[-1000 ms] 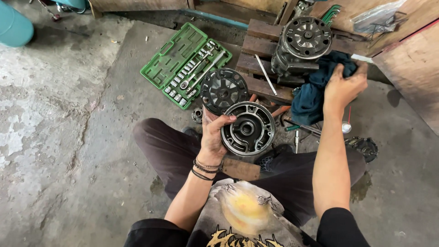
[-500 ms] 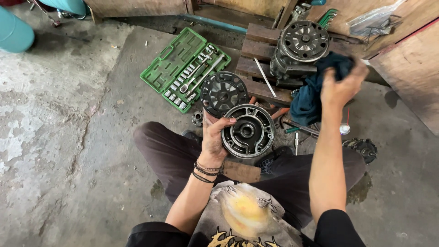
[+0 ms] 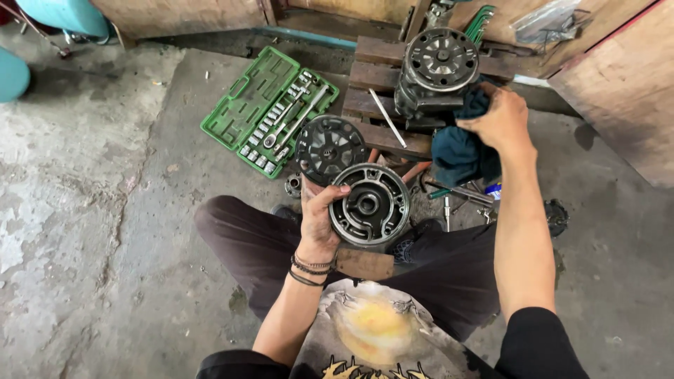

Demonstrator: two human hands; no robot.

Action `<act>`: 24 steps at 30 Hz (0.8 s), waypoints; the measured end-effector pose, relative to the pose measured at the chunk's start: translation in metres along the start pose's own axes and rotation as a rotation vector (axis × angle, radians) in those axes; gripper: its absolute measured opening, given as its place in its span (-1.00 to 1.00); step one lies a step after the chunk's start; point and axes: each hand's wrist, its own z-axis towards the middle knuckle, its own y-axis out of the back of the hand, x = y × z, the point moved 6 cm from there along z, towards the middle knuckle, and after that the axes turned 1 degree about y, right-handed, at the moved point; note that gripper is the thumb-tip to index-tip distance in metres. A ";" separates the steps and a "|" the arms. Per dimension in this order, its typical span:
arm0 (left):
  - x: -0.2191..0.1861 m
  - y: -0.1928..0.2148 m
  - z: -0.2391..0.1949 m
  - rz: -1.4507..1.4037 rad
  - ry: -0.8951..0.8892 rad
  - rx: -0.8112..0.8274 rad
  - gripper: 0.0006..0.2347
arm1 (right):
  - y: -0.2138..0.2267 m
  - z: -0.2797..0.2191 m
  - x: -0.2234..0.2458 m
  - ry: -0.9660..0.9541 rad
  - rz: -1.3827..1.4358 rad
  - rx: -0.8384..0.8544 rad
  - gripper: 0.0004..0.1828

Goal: The person sits on the floor and assembles various engine components, including a cylinder head, gears, and a clutch assembly. They use a rag to wipe parts and handle them by hand, placing them onto a wooden stand.

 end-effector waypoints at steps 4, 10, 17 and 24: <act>0.024 0.045 0.010 -0.021 0.015 -0.022 -0.33 | -0.008 0.002 -0.012 -0.068 0.226 -0.210 -0.23; 0.005 0.035 0.007 -0.042 0.005 -0.046 -0.33 | 0.001 -0.011 -0.007 -0.105 0.463 -0.495 -0.42; 0.007 0.042 0.008 -0.052 0.004 -0.069 -0.33 | 0.023 -0.028 -0.008 -0.310 0.387 -0.746 -0.53; 0.007 0.053 0.011 -0.056 0.007 -0.112 -0.34 | 0.012 -0.029 -0.004 -0.358 0.430 -0.997 -0.41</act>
